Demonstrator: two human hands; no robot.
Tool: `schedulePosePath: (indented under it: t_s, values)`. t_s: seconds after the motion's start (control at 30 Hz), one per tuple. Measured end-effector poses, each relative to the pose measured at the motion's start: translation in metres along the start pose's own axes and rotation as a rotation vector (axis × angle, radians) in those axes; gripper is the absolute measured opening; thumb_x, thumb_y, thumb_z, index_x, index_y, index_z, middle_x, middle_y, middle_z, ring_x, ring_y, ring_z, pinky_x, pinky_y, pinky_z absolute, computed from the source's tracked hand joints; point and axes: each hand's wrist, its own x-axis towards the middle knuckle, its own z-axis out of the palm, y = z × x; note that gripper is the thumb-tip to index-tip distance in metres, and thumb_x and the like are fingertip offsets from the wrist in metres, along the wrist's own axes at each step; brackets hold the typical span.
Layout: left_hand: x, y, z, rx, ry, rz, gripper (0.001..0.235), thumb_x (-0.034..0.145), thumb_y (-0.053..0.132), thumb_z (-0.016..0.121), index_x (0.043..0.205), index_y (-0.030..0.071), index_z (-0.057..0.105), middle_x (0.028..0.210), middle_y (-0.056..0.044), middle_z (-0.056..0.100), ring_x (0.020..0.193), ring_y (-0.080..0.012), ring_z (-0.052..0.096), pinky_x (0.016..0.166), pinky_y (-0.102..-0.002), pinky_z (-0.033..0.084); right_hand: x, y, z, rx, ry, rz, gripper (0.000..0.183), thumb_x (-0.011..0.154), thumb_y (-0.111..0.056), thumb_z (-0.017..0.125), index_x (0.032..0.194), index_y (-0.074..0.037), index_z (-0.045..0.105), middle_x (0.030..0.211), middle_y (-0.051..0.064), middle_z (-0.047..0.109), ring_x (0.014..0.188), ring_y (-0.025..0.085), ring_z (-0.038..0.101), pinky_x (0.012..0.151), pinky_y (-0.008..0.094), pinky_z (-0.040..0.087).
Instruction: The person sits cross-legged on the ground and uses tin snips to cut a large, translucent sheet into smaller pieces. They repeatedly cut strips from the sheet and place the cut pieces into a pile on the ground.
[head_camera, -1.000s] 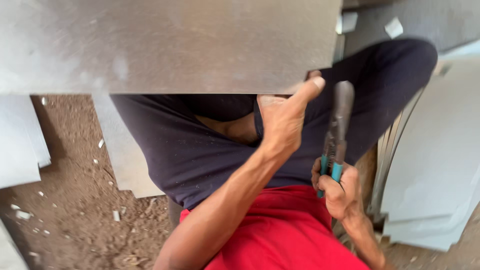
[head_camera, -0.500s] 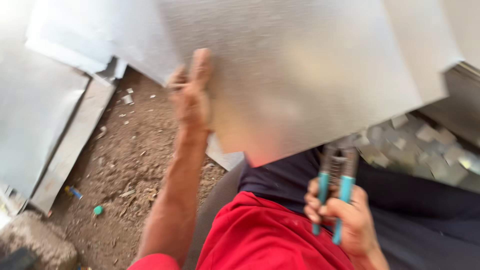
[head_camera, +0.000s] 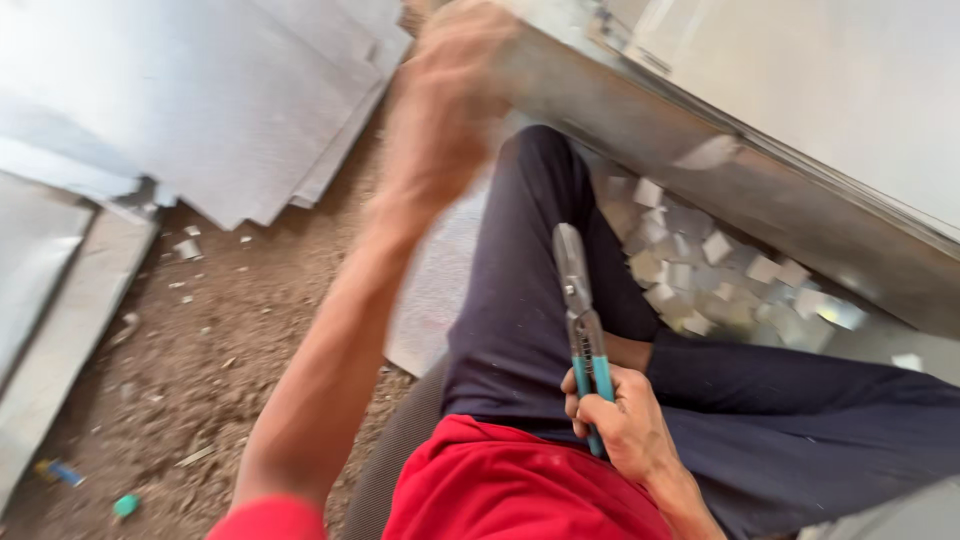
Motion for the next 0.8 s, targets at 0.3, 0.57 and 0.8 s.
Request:
schedulePosePath:
  t_s: [0.3,0.57,0.8]
  values:
    - [0.026,0.133,0.12,0.232,0.095,0.481,0.041,0.094,0.032,0.066,0.124,0.004,0.069,0.142,-0.016,0.06,0.138,-0.0307,0.045,0.116,-0.053,0.029,-0.051,0.044,-0.058,0.057,0.369,-0.014,0.026,0.073,-0.006,0.056,0.091,0.006,0.07,0.07,0.012,0.068,0.056,0.017,0.062,0.051,0.032,0.049]
    - [-0.004,0.162,0.097,-1.147,-0.042,-0.458,0.019,0.095,0.018,0.069,0.093,0.001,0.076,0.078,-0.01,0.077,0.064,-0.0129,0.068,0.058,-0.028,0.056,-0.062,0.059,-0.074,-0.002,0.452,-0.311,0.027,0.073,-0.007,0.055,0.094,0.003,0.068,0.076,0.008,0.071,0.064,0.014,0.066,0.061,0.029,0.056]
    - [-0.066,0.164,0.136,-1.46,-0.091,-0.594,0.021,0.095,0.018,0.073,0.103,-0.001,0.076,0.087,-0.007,0.078,0.077,-0.0101,0.073,0.069,-0.023,0.057,-0.059,0.043,-0.079,-0.192,0.257,-0.014,0.029,0.075,-0.007,0.052,0.097,0.004,0.066,0.079,0.013,0.068,0.068,0.018,0.065,0.065,0.032,0.055]
